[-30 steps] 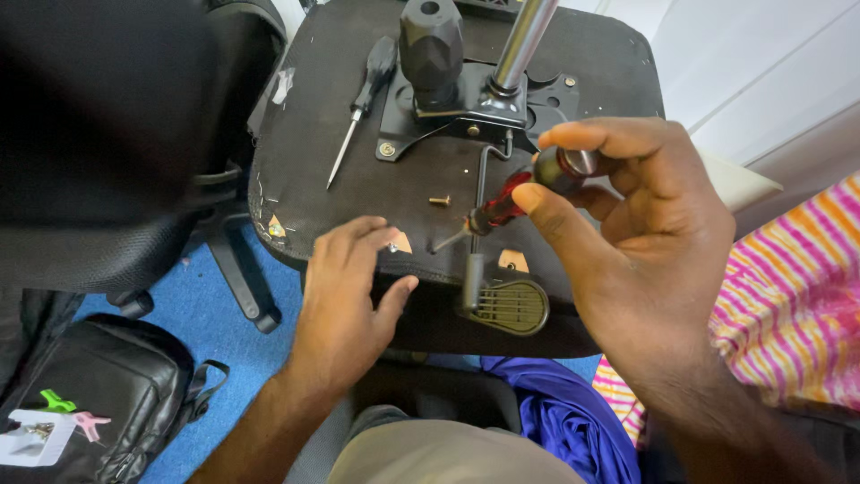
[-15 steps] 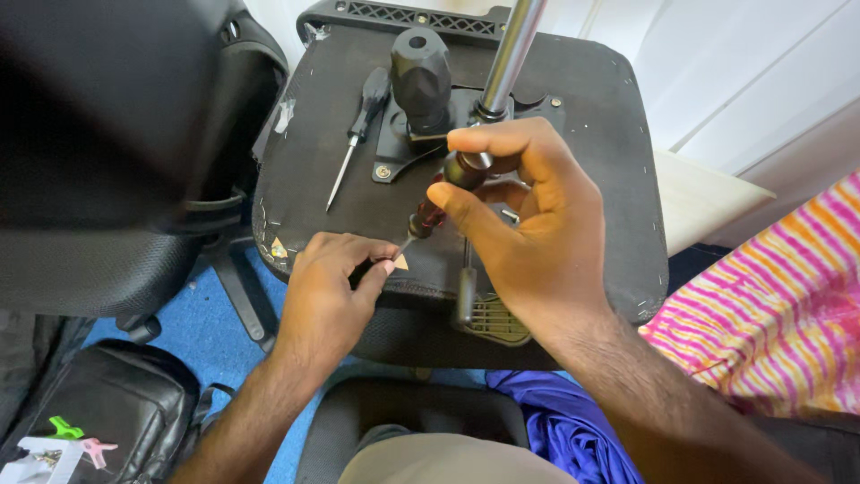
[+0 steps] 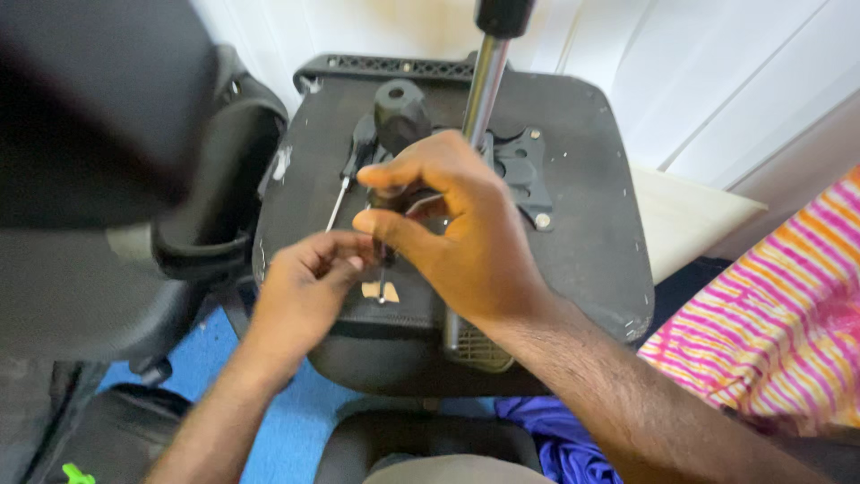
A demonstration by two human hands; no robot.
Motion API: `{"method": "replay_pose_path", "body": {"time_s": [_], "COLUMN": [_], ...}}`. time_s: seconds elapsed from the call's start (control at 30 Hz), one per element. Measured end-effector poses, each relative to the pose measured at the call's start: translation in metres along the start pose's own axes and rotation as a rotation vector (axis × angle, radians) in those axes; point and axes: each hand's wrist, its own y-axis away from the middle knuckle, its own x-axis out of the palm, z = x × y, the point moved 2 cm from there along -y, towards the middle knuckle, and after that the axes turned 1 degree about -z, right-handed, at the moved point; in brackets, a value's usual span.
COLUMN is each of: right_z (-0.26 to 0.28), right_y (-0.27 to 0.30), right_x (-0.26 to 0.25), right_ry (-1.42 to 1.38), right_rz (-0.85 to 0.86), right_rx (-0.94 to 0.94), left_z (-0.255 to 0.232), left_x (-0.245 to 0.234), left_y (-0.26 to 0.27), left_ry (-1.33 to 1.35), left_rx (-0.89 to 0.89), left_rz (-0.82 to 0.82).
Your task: The person threads a screw through a white plastic washer and then uses a screwdriver to drive the screw into the underside of an overturned office chair. The person repeats this process for multiple screws, securing the chair base to the seat.
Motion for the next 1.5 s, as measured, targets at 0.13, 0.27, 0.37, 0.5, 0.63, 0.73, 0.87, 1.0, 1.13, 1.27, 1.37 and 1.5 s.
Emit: {"method": "replay_pose_path", "body": {"time_s": [0.13,0.27,0.37,0.5,0.63,0.73,0.87,1.0,1.13,1.27,1.37,1.5], "right_z": [0.007,0.008,0.003,-0.003,-0.004,-0.002,0.002,0.004,0.007,0.008,0.005,0.000], "right_y": [-0.008,-0.015,-0.020,-0.023,-0.021,-0.020,-0.021,-0.020,-0.017,-0.016,-0.015,-0.016], "right_x": [-0.005,-0.009,-0.011,-0.014,-0.013,-0.011,-0.007,-0.005,-0.003,0.002,0.004,0.003], "right_ry": [0.067,-0.032,-0.135,-0.233,-0.307,-0.311,-0.173,-0.009,-0.007,0.018,-0.050,-0.077], "right_rz": [0.092,0.235,0.285,0.367,0.387,0.350,0.235,0.178,0.132,0.081,0.061,0.082], "right_rx": [-0.100,-0.064,-0.018,0.083,0.229,0.271,0.137,0.117,0.093,0.074,0.119,0.013], "left_z": [-0.044,-0.080,-0.091,-0.090,-0.083,-0.080,-0.076,-0.072,-0.069,-0.069,-0.073,-0.080], "left_x": [-0.019,-0.023,-0.019,-0.015,-0.016,-0.018,-0.016,-0.016,-0.011,-0.003,-0.001,-0.003], "left_y": [-0.007,-0.006,-0.009,-0.012,-0.012,-0.013,-0.015,-0.013,-0.012,-0.012,-0.011,-0.009], "left_ry": [0.263,0.201,0.137,0.073,0.023,-0.004,-0.041,-0.117,-0.112,-0.051,-0.158,-0.105], "left_rx": [-0.003,-0.067,-0.074,-0.091,-0.053,-0.013,0.014,-0.012,0.101,0.155,0.100,-0.084], "left_rz": [0.242,0.420,0.426,0.344,0.307,0.295,0.261,0.150,0.165,0.182,0.136,0.131]}}
